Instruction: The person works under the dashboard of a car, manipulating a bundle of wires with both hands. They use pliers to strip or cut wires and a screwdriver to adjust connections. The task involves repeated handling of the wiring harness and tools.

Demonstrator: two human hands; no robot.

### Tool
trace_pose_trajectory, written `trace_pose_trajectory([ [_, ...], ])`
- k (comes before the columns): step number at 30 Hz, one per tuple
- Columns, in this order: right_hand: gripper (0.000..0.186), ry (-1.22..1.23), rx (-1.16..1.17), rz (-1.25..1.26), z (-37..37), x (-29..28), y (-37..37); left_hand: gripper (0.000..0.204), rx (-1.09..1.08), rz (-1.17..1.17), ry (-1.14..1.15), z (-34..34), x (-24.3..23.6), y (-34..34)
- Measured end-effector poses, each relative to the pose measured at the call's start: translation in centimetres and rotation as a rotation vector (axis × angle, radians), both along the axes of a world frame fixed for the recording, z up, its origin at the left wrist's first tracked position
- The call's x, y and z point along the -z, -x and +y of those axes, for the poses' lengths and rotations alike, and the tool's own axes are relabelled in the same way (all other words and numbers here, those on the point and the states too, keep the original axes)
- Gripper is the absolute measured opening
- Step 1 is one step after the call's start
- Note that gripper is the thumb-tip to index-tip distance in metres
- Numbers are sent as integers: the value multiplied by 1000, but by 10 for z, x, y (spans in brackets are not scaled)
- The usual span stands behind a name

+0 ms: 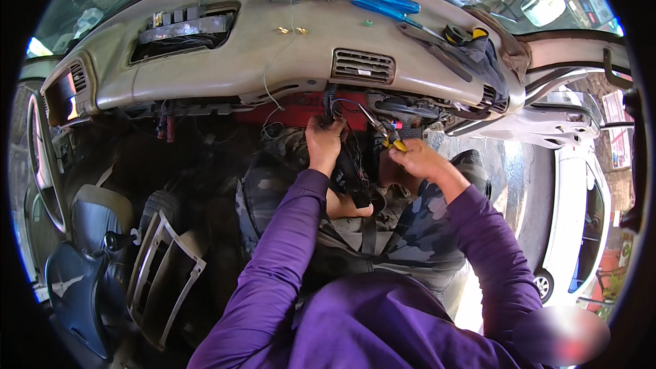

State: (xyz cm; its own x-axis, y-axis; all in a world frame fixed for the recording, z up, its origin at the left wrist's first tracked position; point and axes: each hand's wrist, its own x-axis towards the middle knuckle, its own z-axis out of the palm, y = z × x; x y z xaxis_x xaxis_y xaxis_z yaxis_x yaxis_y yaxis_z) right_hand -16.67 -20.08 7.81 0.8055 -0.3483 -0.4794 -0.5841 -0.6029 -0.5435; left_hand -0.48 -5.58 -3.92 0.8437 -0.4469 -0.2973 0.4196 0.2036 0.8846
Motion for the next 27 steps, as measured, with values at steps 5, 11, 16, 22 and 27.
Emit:
trace_pose_trajectory([
  [5,36,-21,-60,2,-30,4,-5,17,-31,-221,-244,2,-16,6],
  [11,39,-4,-113,3,-24,11,-3,23,-70,-730,-629,4,-2,4],
  [16,44,55,-110,37,-26,17,-10,24,-22,-803,-669,4,-7,-3],
  [22,49,24,-77,39,-30,45,-8,27,0,-768,-505,8,0,-14],
  [27,49,-8,-25,110,-27,33,-14,27,16,-550,-548,14,-15,-3],
])
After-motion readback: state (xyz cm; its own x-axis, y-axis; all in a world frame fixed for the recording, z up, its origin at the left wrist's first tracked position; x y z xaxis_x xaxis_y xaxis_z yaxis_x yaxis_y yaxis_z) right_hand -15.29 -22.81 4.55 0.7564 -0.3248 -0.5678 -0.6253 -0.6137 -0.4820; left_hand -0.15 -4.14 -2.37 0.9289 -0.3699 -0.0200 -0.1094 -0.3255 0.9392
